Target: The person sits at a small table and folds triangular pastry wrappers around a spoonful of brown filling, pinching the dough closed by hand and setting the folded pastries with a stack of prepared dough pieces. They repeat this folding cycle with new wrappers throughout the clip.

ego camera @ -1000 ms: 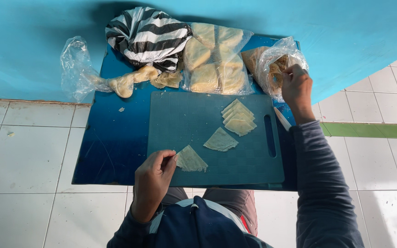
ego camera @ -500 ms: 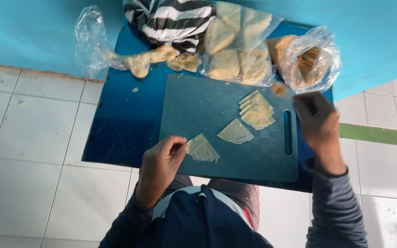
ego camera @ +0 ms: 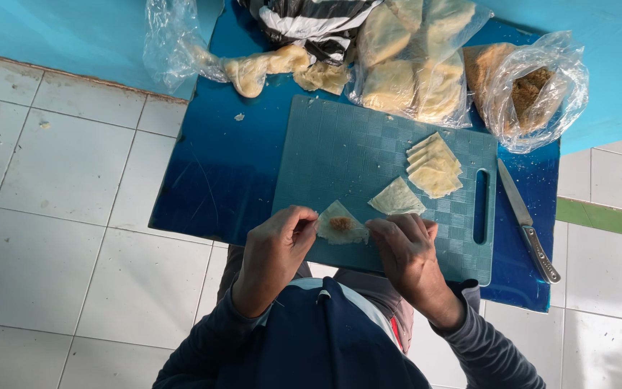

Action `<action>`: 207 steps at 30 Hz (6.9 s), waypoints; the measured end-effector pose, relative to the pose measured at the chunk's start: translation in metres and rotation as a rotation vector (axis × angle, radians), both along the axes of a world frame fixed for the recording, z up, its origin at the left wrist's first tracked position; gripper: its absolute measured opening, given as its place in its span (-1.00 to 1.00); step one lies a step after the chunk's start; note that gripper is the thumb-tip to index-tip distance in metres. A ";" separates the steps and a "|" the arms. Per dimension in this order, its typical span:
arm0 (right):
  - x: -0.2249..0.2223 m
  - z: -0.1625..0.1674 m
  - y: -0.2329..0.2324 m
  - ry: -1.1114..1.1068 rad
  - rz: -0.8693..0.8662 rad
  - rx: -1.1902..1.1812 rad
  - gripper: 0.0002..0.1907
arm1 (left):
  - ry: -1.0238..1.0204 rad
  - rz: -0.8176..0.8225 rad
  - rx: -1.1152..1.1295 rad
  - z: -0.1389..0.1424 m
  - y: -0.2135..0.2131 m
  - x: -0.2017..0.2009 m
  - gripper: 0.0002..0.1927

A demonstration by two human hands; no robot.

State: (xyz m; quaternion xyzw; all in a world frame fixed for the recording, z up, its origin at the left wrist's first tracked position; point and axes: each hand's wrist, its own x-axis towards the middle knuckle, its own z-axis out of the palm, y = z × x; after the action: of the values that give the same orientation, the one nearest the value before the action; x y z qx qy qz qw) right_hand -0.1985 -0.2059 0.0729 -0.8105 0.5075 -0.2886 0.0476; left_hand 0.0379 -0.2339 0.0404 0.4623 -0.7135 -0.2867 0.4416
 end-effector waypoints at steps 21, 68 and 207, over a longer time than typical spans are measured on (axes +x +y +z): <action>-0.012 -0.020 0.020 0.238 0.048 -0.260 -0.45 | 0.031 0.006 -0.063 -0.014 0.010 -0.002 -0.83; 0.009 0.010 0.038 0.022 -0.164 0.060 -0.82 | -0.107 -0.073 -0.295 0.002 0.028 -0.021 -0.74; 0.036 -0.008 0.003 0.176 -0.092 0.004 -0.54 | -0.203 0.102 -0.217 -0.022 0.014 -0.017 -0.73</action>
State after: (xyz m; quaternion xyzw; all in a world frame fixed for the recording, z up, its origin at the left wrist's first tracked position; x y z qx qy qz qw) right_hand -0.1623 -0.2025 0.0645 -0.8086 0.5468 -0.2173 -0.0088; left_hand 0.0206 -0.2202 0.0184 0.4742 -0.7568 -0.1370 0.4286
